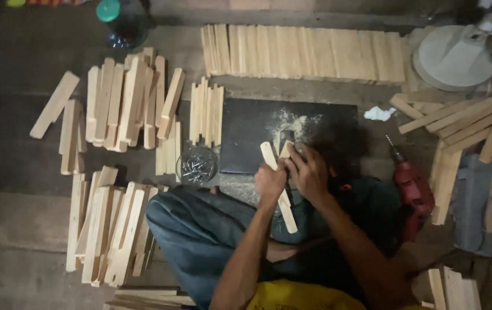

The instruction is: The person is sitting on the floor of a woodworking shop, picking up wooden slats, aligning them, and using a power tool and hammer to assemble or process them.

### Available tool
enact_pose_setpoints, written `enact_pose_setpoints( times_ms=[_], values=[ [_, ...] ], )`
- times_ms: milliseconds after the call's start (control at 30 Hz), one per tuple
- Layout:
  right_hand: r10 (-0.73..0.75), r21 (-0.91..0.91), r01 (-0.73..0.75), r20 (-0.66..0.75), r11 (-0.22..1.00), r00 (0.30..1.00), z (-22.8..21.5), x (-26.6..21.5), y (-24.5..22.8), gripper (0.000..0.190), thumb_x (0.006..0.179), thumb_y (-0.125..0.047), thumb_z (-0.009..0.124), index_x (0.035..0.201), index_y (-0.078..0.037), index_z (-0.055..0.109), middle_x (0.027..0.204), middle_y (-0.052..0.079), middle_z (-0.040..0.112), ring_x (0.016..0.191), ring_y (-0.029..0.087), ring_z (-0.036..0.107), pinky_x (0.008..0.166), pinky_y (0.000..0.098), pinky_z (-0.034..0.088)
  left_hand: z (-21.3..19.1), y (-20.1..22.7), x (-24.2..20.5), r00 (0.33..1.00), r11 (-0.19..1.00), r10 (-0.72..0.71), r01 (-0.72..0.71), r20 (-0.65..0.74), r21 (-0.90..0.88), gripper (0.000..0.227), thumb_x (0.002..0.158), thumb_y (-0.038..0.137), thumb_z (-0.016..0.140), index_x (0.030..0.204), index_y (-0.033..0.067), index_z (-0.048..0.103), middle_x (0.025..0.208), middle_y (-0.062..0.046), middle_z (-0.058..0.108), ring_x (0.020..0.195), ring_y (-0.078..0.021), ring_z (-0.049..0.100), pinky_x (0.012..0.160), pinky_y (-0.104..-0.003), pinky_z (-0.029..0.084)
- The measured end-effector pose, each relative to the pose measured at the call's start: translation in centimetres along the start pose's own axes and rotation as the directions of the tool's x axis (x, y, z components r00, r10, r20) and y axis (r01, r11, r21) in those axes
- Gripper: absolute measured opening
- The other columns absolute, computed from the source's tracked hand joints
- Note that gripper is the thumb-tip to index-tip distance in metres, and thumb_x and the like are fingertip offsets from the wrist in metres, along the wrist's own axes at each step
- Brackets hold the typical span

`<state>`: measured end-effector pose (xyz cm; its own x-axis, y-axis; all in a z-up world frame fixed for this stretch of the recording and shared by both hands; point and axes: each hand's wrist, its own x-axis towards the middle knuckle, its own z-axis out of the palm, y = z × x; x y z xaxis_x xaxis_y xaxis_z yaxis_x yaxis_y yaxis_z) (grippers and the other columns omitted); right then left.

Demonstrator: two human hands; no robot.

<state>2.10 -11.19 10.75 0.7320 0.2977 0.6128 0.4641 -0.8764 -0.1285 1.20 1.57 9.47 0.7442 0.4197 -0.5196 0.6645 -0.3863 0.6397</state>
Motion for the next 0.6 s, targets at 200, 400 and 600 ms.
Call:
enact_pose_setpoints(
  times_ms=[200,400,600],
  values=[
    [0.486,-0.188,-0.449,0.275,0.873,0.829,-2.2,-4.7,2.5,0.065,0.096,-0.04,0.076,0.152,-0.013,0.06,0.139,0.023,0.063,0.126,0.045,0.061,0.092,0.0637,0.054,-0.9,0.2,-2.2,1.0,0.999,-0.018,0.018,0.005,0.04,0.072,0.093,0.065,0.061,0.106,-0.0044,0.074,0.108,-0.034,0.075,0.113,-0.0506,0.071,0.096,-0.059,0.057],
    [0.537,-0.064,-0.57,0.432,0.819,0.724,0.2,-7.6,7.2,0.054,0.107,-0.034,0.063,0.15,-0.004,0.054,0.112,0.02,0.063,0.082,0.042,0.073,0.062,0.0535,0.061,-0.8,0.4,-1.6,1.0,0.999,-0.023,0.022,0.013,0.03,0.077,0.092,0.068,0.059,0.11,-0.0062,0.072,0.109,-0.035,0.074,0.113,-0.0519,0.071,0.096,-0.06,0.057],
    [0.524,0.583,-0.799,0.638,0.151,0.564,-7.6,-2.1,0.8,0.068,0.109,-0.03,0.059,0.16,0.008,0.035,0.069,0.012,0.06,0.052,0.022,0.061,0.048,0.0395,0.051,0.4,-0.7,-0.5,0.996,0.995,-0.082,0.081,0.032,0.053,0.078,0.09,0.074,0.055,0.114,0.0024,0.073,0.114,-0.028,0.076,0.117,-0.0471,0.071,0.1,-0.057,0.056]
  ],
)
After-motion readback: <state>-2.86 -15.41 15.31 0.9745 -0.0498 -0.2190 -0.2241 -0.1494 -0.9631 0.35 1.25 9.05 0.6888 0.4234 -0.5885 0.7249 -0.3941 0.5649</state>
